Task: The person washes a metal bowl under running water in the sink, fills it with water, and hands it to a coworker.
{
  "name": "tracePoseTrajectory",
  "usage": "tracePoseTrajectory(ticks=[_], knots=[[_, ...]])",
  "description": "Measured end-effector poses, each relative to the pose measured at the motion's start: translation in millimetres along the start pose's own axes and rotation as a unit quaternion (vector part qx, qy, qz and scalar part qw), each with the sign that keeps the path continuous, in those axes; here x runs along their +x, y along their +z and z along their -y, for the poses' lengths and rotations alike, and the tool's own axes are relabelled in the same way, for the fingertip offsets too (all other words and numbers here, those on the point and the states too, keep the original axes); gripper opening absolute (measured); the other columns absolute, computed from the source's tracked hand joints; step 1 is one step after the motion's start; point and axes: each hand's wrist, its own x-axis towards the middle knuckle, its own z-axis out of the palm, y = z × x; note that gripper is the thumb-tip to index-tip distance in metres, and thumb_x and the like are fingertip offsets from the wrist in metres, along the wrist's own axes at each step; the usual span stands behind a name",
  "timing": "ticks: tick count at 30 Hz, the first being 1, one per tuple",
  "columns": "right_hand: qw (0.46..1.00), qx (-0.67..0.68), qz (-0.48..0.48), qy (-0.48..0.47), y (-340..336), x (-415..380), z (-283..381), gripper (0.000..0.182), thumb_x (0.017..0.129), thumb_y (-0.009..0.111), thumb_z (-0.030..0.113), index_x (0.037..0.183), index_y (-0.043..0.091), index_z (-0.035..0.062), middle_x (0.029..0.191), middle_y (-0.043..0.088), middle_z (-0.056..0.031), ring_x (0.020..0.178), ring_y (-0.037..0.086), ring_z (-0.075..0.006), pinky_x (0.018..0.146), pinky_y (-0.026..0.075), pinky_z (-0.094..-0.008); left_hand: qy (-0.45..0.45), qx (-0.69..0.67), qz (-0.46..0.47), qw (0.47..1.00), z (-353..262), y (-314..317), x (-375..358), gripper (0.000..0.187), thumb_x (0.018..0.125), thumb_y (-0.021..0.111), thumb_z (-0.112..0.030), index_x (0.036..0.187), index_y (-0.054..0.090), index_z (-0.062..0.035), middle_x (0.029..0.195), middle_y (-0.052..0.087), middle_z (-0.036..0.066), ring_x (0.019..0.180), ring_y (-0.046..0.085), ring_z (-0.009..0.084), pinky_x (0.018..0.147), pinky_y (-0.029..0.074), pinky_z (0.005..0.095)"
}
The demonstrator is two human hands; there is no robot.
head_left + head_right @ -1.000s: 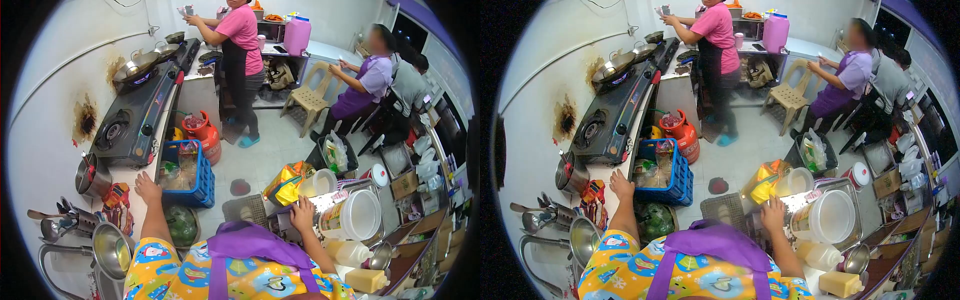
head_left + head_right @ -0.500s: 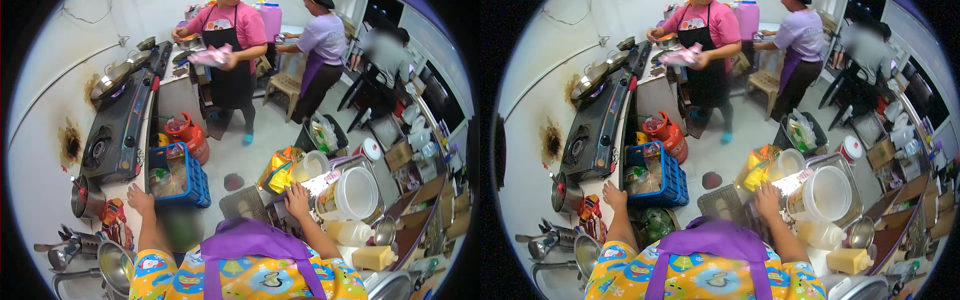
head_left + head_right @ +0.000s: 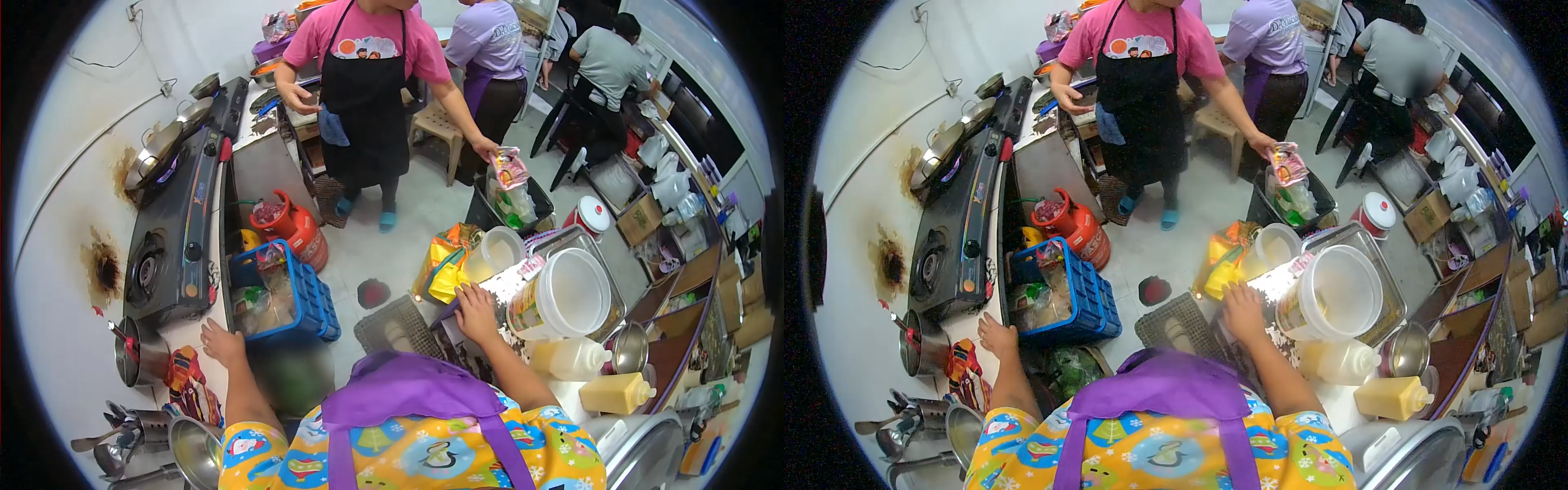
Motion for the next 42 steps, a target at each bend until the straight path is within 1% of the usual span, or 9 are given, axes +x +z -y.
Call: tracePoseTrajectory(ticks=[10,28,35,42], knots=[[1.0,-0.006,-0.006,-0.004,-0.2,1.0,-0.3,0.057,0.074,0.066,0.014,0.129,0.052,0.0055,0.134,0.051,-0.0137,0.13,0.042,-0.0345,0.105,0.033,-0.0494,0.007,0.0,-0.019,1.0,1.1,2.4,-0.8,0.084,0.07,0.079,-0.025,0.141,0.036,-0.0138,0.143,0.04,0.012,0.133,0.038,0.0313,0.105,0.036,0.0509],[1.0,-0.009,0.009,0.009,4.0,-1.0,-1.0,0.057,0.077,0.064,0.015,0.131,0.051,0.0059,0.136,0.05,-0.014,0.132,0.04,-0.0337,0.108,0.03,-0.0485,0.004,0.0,-0.001,1.0,-0.4,-2.7,-1.3,0.084,0.071,0.079,-0.026,0.142,0.035,-0.0134,0.145,0.038,0.012,0.135,0.036,0.0311,0.106,0.036,0.0513],[0.999,-0.011,0.028,0.019,2.1,0.3,-0.8,0.056,0.078,0.064,0.015,0.131,0.051,0.006,0.136,0.05,-0.0141,0.134,0.038,-0.033,0.108,0.03,-0.0477,0.004,0.002,-0.014,1.0,0.9,3.6,-0.1,0.084,0.071,0.079,-0.025,0.142,0.035,-0.0134,0.145,0.038,0.012,0.135,0.037,0.0308,0.106,0.036,0.0509],[1.0,-0.01,0.018,0.012,4.3,-1.0,-2.2,0.056,0.078,0.064,0.015,0.131,0.051,0.0064,0.136,0.05,-0.0141,0.134,0.038,-0.0329,0.107,0.031,-0.0486,0.0,0.002,0.0,1.0,-1.5,-3.7,-1.9,0.085,0.071,0.079,-0.025,0.142,0.035,-0.0136,0.146,0.038,0.012,0.135,0.037,0.0305,0.107,0.035,0.0505]])
